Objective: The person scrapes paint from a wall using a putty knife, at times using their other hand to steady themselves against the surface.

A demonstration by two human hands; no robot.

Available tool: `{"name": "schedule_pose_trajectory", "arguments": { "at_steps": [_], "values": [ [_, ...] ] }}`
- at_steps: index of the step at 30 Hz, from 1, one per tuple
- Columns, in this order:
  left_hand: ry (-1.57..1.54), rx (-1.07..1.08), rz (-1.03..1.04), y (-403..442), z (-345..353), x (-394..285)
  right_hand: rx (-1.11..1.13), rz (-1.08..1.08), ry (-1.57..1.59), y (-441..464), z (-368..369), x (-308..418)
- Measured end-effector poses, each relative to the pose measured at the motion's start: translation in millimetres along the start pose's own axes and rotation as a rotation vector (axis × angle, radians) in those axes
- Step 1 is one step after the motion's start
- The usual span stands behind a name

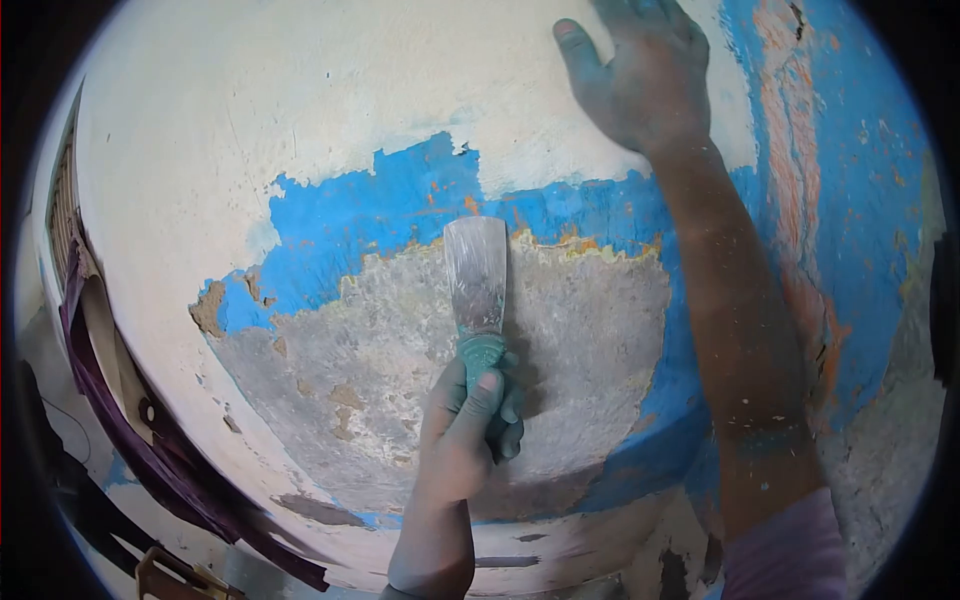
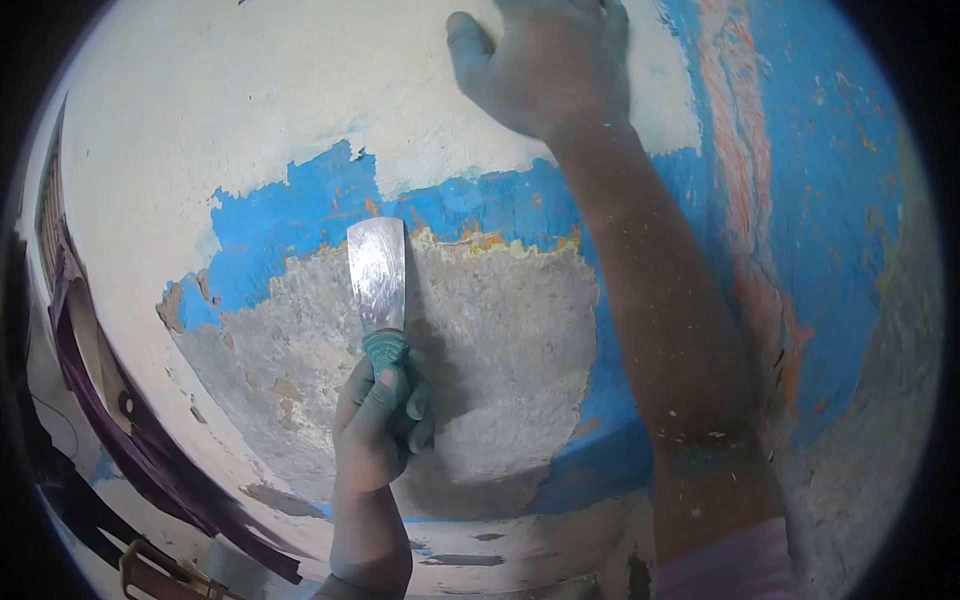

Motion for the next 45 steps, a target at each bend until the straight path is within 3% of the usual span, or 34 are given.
{"name": "schedule_pose_trajectory", "arguments": {
  "at_steps": [8, 13, 15, 18, 22, 25, 30, 43, 45],
  "values": [
    [-0.186, -0.015, -0.042, 10.3, 7.4, 2.1, 0.045, -0.026, -0.047, -9.1, -4.8, 3.4],
    [-0.061, -0.109, -0.067, 4.5, 8.4, -5.8, 0.077, -0.096, -0.021, -24.4, -0.9, -11.1],
    [-0.029, -0.103, -0.074, 3.5, 6.2, -9.8, -0.108, -0.239, -0.045, -37.0, -0.6, -14.5],
    [0.033, -0.076, -0.091, 12.4, 5.1, -17.3, 0.041, -0.190, 0.005, -50.1, -4.6, -20.8],
    [0.113, -0.015, -0.126, 21.4, 2.3, -35.2, -0.069, -0.247, -0.094, -52.4, -9.7, -17.5],
    [0.080, -0.044, -0.193, 14.7, -1.4, -37.5, 0.079, -0.147, 0.071, -52.9, -5.1, -23.4],
    [0.042, -0.048, -0.213, 7.2, 1.5, -39.0, 0.059, -0.036, 0.012, -60.1, -6.6, -22.1],
    [0.205, -0.047, -0.201, 12.1, 6.4, -43.8, 0.067, -0.002, -0.058, -63.4, -4.8, -18.8],
    [0.209, -0.022, -0.200, 18.3, 5.0, -48.0, 0.034, 0.134, -0.098, -65.5, -4.2, -21.0]
  ]
}}
Point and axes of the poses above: each hand's wrist, its own y-axis towards the middle knuckle, its own z-axis out of the palm, x = y × z, the point moved 2 cm from there along y, towards the middle knuckle, and after that the axes turned 14 degrees about z, right-handed, at the moved point
